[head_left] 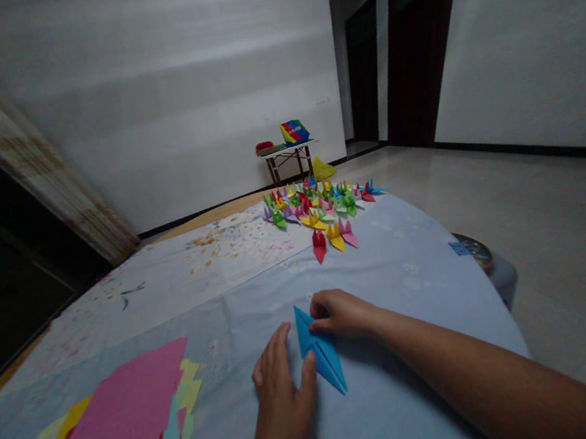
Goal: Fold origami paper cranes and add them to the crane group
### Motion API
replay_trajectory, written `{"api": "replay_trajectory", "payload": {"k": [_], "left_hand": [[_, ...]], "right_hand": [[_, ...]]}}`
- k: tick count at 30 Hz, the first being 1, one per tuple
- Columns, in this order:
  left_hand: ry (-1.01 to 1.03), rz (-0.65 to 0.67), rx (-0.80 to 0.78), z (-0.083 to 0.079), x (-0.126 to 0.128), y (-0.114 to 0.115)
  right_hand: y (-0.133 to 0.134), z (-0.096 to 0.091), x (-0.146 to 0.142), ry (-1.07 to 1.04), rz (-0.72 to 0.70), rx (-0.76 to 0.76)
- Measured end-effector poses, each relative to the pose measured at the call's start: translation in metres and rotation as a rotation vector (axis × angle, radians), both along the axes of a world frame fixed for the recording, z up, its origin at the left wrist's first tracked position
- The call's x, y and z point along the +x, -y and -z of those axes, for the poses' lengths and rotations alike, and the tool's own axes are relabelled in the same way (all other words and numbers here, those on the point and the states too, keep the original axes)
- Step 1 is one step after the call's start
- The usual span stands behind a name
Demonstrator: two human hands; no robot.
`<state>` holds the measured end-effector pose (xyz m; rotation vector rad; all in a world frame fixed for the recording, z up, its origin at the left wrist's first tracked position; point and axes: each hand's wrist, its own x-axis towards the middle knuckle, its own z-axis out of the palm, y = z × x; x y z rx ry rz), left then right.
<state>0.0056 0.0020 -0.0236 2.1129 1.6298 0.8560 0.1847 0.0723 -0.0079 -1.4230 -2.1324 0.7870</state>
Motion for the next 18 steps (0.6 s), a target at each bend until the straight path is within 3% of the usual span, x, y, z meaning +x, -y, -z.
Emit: {"api": "replay_trajectory", "payload": {"k": [3,10,18], "left_hand": [[0.284,-0.07,-0.097,0.001,-0.003,-0.009],[0.732,-0.017,-0.353,-0.015,0.003,-0.013],[0.888,-0.073,-0.412,-0.025,0.001,-0.014]], "right_hand": [[0.0,0.006,-0.003,-0.208,-0.006,-0.081],[0.002,0.008,-0.015,-0.718,0.024,-0.294],[0.003,0.007,-0.015,-0.798,-0.038,-0.372]]}}
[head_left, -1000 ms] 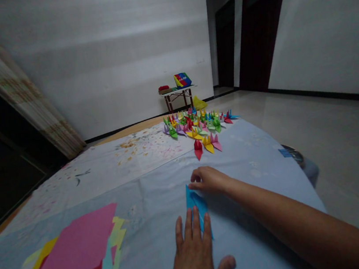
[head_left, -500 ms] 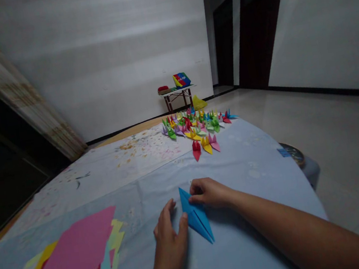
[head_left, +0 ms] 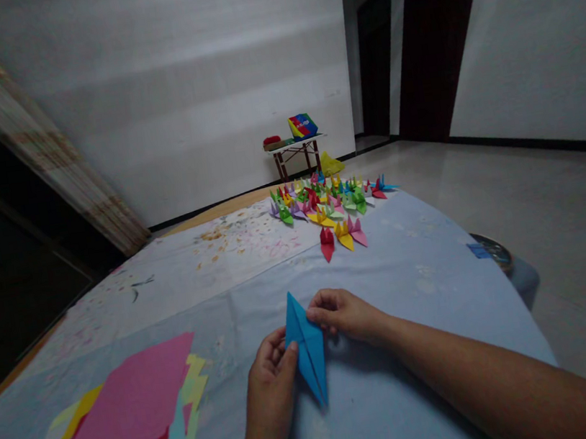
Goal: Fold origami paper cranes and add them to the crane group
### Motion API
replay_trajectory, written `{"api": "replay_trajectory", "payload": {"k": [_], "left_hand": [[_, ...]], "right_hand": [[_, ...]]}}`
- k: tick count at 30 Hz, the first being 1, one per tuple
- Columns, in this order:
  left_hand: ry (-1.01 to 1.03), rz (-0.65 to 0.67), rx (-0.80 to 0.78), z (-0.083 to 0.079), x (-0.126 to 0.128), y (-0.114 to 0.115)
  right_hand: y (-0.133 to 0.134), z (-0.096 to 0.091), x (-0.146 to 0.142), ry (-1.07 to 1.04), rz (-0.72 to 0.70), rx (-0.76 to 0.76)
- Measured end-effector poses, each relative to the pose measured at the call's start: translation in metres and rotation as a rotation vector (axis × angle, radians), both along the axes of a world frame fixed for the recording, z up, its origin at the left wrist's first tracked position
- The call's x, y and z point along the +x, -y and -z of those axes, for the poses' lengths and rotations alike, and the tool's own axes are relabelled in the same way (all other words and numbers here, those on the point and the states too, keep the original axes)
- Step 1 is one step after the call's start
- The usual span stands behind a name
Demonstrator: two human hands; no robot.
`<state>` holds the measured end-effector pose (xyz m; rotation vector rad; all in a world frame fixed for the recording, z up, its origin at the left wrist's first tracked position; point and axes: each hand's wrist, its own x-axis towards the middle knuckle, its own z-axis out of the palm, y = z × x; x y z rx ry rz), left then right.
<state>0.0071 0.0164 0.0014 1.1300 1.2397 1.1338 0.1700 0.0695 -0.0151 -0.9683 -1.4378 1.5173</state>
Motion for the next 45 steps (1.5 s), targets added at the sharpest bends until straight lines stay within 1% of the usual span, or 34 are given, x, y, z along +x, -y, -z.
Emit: {"api": "replay_trajectory", "payload": {"k": [6,8,10,14,16,19,21,23,25,28,31,32,34,35,37,40,42,45], "left_hand": [[-0.016,-0.032,0.001,0.004,-0.004,-0.003],[-0.03,-0.023,0.005,0.004,-0.006,-0.004],[-0.066,-0.016,0.016,0.002,-0.008,-0.005],[-0.167,0.018,0.053,-0.001,-0.014,-0.009],[-0.191,0.064,0.043,0.0,-0.016,-0.011],[-0.211,0.127,-0.023,0.002,-0.017,-0.013],[-0.226,0.17,-0.059,0.005,-0.017,-0.013],[-0.244,0.212,-0.063,0.006,-0.018,-0.014],[-0.264,0.213,-0.03,0.007,-0.018,-0.014],[-0.281,0.145,0.068,0.008,-0.02,-0.016],[-0.305,0.098,0.124,0.01,-0.023,-0.018],[-0.339,0.09,0.155,0.01,-0.024,-0.018],[-0.471,0.083,0.275,0.011,-0.026,-0.017],[-0.564,0.094,0.35,0.011,-0.026,-0.016],[-0.76,0.161,0.477,0.009,-0.026,-0.013],[-0.98,0.286,0.577,0.005,-0.023,-0.006],[-1.054,0.337,0.612,0.001,-0.02,-0.002],[-1.092,0.388,0.637,-0.002,-0.018,0.003]], "right_hand": [[0.0,0.001,0.001,0.048,0.011,0.029],[0.0,0.001,0.002,0.07,0.0,0.075],[0.001,-0.003,0.006,0.12,-0.014,0.187],[0.009,-0.02,0.018,0.321,-0.077,0.572],[0.014,-0.028,0.02,0.437,-0.172,0.753],[0.02,-0.034,0.018,0.652,-0.277,0.92],[0.022,-0.035,0.015,0.756,-0.317,0.975],[0.023,-0.034,0.013,0.805,-0.34,0.996],[0.023,-0.033,0.012,0.835,-0.349,1.016],[0.021,-0.029,0.009,0.904,-0.311,1.064],[0.019,-0.024,0.004,0.994,-0.23,1.083],[0.018,-0.022,0.004,1.022,-0.216,1.074],[0.017,-0.02,0.003,1.052,-0.226,1.031],[0.017,-0.018,0.004,1.045,-0.248,1.001],[0.016,-0.017,0.008,0.993,-0.304,0.939],[0.014,-0.017,0.015,0.886,-0.352,0.858],[0.013,-0.018,0.019,0.837,-0.373,0.822],[0.011,-0.018,0.021,0.803,-0.395,0.804]]}}
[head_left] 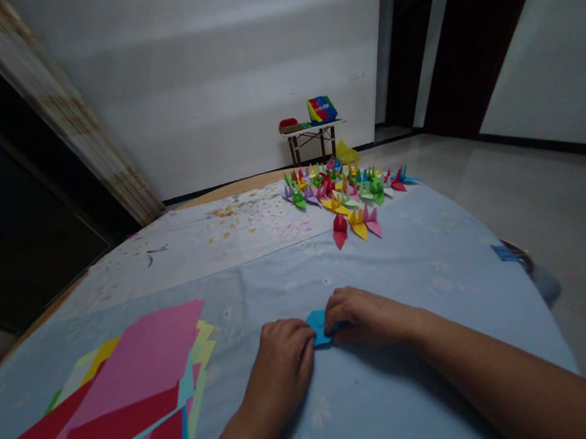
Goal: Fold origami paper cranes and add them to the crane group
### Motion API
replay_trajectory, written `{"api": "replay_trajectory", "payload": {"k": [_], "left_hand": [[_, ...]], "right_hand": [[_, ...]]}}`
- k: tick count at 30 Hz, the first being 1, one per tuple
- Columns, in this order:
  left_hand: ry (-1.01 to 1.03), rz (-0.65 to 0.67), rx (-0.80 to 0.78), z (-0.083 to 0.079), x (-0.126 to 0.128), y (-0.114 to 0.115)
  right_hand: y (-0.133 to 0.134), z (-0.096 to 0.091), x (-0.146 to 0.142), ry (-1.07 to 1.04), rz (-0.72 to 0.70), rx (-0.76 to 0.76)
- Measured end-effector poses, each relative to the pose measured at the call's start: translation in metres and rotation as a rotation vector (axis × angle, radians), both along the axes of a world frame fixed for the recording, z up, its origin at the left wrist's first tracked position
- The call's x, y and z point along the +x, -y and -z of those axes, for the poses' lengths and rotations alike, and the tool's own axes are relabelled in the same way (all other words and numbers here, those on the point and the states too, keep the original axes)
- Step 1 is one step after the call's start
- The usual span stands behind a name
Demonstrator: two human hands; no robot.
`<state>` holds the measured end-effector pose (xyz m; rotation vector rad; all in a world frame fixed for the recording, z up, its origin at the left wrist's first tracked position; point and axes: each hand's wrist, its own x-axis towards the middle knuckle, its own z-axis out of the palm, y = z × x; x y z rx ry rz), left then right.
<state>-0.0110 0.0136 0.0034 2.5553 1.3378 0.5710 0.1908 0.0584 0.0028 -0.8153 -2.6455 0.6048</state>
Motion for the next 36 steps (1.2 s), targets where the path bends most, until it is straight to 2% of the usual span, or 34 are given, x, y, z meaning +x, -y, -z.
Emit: {"api": "replay_trajectory", "payload": {"k": [9,16,24,36], "left_hand": [[-0.041,-0.009,0.02,0.002,0.003,0.005],[-0.013,-0.031,-0.037,0.003,0.007,0.008],[0.136,-0.083,-0.107,0.008,0.006,0.005],[0.201,-0.182,-0.161,0.015,0.007,0.001]], "right_hand": [[0.001,0.0,0.001,-0.001,-0.024,0.024],[0.001,0.001,0.002,-0.014,-0.017,-0.001],[0.0,0.0,0.002,0.033,0.103,-0.068],[0.004,-0.006,-0.004,0.079,0.224,-0.165]]}}
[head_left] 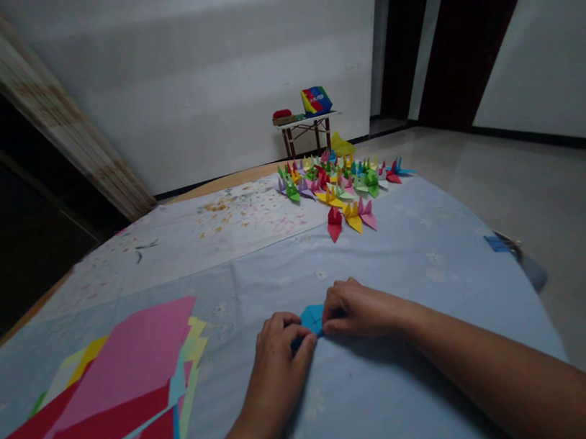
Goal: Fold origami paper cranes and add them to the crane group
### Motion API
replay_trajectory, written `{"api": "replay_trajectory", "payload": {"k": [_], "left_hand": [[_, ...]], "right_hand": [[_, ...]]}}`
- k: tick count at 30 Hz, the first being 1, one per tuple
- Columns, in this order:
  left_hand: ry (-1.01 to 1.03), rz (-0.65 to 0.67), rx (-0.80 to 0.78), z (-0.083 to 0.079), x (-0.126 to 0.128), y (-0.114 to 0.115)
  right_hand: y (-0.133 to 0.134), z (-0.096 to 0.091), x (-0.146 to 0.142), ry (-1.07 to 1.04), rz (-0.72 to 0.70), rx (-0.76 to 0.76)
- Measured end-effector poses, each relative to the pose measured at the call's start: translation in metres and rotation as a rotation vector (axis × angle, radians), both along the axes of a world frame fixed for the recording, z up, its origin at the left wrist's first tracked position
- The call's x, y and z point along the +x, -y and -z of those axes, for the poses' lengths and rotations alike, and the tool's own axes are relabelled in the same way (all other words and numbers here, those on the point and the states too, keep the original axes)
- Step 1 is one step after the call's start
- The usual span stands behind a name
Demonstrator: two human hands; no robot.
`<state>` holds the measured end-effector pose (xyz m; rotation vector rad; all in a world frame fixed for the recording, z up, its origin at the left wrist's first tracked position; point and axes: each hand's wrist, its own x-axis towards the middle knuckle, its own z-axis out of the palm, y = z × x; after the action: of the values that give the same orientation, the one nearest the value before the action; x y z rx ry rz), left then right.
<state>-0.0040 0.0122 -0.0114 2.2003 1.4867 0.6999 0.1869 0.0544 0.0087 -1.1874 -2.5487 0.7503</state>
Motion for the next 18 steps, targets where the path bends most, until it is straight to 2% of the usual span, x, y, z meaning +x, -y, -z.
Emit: {"api": "replay_trajectory", "payload": {"k": [6,18], "left_hand": [[-0.004,-0.056,-0.036,-0.0008,0.0042,-0.0028],[0.013,-0.095,-0.023,0.0018,0.005,-0.0035]], "right_hand": [[0.0007,-0.0018,-0.0061,0.013,0.107,-0.054],[-0.0004,-0.0005,-0.0083,-0.006,0.176,-0.109]]}}
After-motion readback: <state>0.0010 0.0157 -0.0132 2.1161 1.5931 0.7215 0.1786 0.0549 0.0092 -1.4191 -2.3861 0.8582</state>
